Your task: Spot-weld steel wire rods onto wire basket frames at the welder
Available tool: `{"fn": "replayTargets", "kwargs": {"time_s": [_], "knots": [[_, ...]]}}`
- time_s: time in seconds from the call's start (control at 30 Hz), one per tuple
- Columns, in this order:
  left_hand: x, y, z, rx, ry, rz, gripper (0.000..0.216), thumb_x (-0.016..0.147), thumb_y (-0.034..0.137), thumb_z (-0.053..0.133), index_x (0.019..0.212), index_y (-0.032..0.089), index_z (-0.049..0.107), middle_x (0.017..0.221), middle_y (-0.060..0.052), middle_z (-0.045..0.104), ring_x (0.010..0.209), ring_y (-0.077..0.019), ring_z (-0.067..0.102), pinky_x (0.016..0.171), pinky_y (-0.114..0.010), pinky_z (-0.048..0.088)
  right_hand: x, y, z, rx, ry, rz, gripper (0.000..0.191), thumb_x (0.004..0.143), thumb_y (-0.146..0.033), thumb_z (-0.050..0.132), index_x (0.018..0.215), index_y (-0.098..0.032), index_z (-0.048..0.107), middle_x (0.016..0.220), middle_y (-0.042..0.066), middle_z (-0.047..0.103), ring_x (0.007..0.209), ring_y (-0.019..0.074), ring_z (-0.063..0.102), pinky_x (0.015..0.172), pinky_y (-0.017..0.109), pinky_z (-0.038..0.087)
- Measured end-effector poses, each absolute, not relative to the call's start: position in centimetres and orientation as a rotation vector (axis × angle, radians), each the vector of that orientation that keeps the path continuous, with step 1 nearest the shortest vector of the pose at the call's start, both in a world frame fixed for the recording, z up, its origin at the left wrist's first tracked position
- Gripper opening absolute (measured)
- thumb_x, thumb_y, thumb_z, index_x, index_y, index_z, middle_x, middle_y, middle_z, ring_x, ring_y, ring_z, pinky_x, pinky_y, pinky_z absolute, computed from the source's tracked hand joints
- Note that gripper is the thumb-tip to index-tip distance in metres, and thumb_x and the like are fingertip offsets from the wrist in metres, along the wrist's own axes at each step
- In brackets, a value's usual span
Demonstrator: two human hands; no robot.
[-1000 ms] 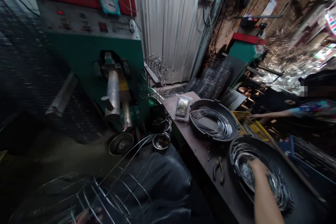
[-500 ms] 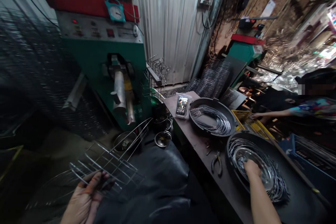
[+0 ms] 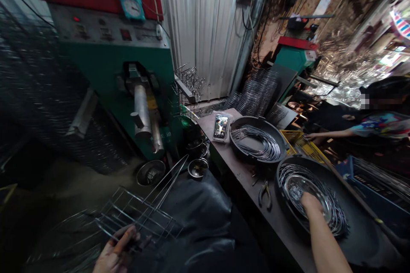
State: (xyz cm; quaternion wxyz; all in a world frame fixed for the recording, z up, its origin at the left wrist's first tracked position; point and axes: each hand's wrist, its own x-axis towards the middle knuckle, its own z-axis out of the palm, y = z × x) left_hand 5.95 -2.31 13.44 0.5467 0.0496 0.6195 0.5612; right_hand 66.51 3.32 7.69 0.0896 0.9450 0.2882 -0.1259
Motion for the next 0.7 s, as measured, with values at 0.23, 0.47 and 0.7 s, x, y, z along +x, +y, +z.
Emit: {"fn": "replayTargets", "kwargs": {"time_s": [0.23, 0.47, 0.7], "knots": [[6.1, -2.7, 13.9, 0.108, 1.519, 1.228, 0.054, 0.029, 0.029, 0.082, 0.078, 0.017, 0.064, 0.074, -0.001, 0.065, 0.068, -0.0167, 0.06, 0.059, -0.023, 0.051, 66.2, 2.8, 8.7, 2.889, 0.757, -0.296, 0.034, 0.073, -0.008, 0.043, 0.091, -0.009, 0.071, 0.102, 0.025, 0.064, 0.098, 0.0328, 0.061, 0.076, 0.042, 0.048], [6.3, -1.1, 15.4, 0.183, 1.452, 1.337, 0.047, 0.031, 0.024, 0.081, 0.074, 0.015, 0.062, 0.067, -0.001, 0.062, 0.066, -0.017, 0.058, 0.058, -0.027, 0.053, 56.2, 7.5, 14.2, 3.198, 1.735, -0.069, 0.04, 0.085, -0.04, 0.036, 0.095, -0.012, 0.062, 0.09, 0.018, 0.066, 0.086, 0.0259, 0.061, 0.076, 0.034, 0.044], [7.9, -0.1, 16.7, 0.194, 1.396, 1.487, 0.034, 0.043, 0.022, 0.076, 0.073, 0.015, 0.061, 0.063, 0.001, 0.059, 0.061, -0.0123, 0.054, 0.057, -0.026, 0.053, 33.7, 13.9, 15.5, 2.238, 2.929, -1.441, 0.03, 0.078, -0.044, 0.046, 0.071, -0.017, 0.057, 0.067, 0.002, 0.06, 0.066, 0.015, 0.054, 0.064, 0.025, 0.043]]}}
